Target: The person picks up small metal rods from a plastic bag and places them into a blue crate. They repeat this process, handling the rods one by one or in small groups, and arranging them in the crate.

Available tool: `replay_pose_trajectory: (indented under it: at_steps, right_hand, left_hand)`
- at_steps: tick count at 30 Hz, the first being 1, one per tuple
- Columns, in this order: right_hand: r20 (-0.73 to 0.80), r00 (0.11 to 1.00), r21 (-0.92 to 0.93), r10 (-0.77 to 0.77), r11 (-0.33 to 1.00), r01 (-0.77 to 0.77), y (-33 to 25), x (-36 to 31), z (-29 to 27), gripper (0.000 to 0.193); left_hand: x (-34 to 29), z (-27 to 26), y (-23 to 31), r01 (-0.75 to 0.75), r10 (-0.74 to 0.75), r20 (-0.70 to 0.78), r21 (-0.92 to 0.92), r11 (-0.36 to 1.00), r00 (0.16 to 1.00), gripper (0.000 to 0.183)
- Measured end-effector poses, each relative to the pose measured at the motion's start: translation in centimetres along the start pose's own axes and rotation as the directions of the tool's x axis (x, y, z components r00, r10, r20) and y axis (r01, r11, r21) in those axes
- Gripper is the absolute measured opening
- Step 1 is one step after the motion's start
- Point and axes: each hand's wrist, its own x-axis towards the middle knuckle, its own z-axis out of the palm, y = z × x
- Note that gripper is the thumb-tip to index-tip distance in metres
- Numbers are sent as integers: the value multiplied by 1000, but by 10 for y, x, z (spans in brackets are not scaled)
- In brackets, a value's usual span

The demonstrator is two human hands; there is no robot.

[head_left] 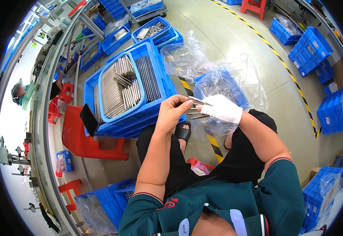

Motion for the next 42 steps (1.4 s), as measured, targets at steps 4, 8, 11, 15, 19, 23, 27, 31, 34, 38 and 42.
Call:
replay_pose_trajectory:
  at_steps: [4, 8, 11, 15, 19, 23, 27, 31, 34, 38, 42]
  right_hand:
    - [46, 998, 103, 44, 994, -48, -2, 0, 1, 40]
    - [72, 996, 131, 56, 989, -65, -2, 0, -4, 40]
    - [114, 992, 75, 48, 996, -57, -1, -1, -6, 39]
    - [157, 986, 2, 63, 998, -64, -1, -1, -5, 45]
    - [180, 981, 9, 66, 998, -69, -6, -1, -4, 40]
    - [277, 944, 257, 181, 932, -254, -17, -9, -7, 35]
    - [231, 961, -42, 149, 989, -144, -22, -2, -12, 29]
    - [135, 978, 277, 158, 942, -191, -16, -1, -29, 25]
    - [124, 990, 299, 66, 949, -100, -50, 10, -39, 23]
    - [132, 958, -155, -253, 950, 272, -95, 55, -22, 25]
    - [245, 901, -492, -357, 755, 433, -149, 122, 1, 22]
  left_hand:
    - [-1, -2, 2, 39, -35, 60, -65, 997, 998, 19]
    - [-1, -1, 0, -25, 26, -87, 8, 1000, 996, 19]
    - [1, -4, -3, -34, 34, -109, -4, 999, 993, 20]
    - [1, -1, -6, 2, -2, -33, 0, 1000, 999, 19]
    - [-2, -5, 2, -12, 11, 11, 93, 996, 1000, 17]
    - [-3, -8, 6, -10, -1, 126, 93, 996, 992, 16]
    - [-3, -11, -5, -58, 65, -45, 141, 988, 997, 17]
    - [-6, -11, -4, -87, 105, -145, 125, 988, 984, 18]
    - [-4, -1, -14, -20, 29, -39, 219, 976, 999, 20]
    - [4, -1, -31, -7, 3, 19, 248, 969, 1000, 21]
    - [1, -8, -29, -24, 17, 35, 209, 978, 999, 22]
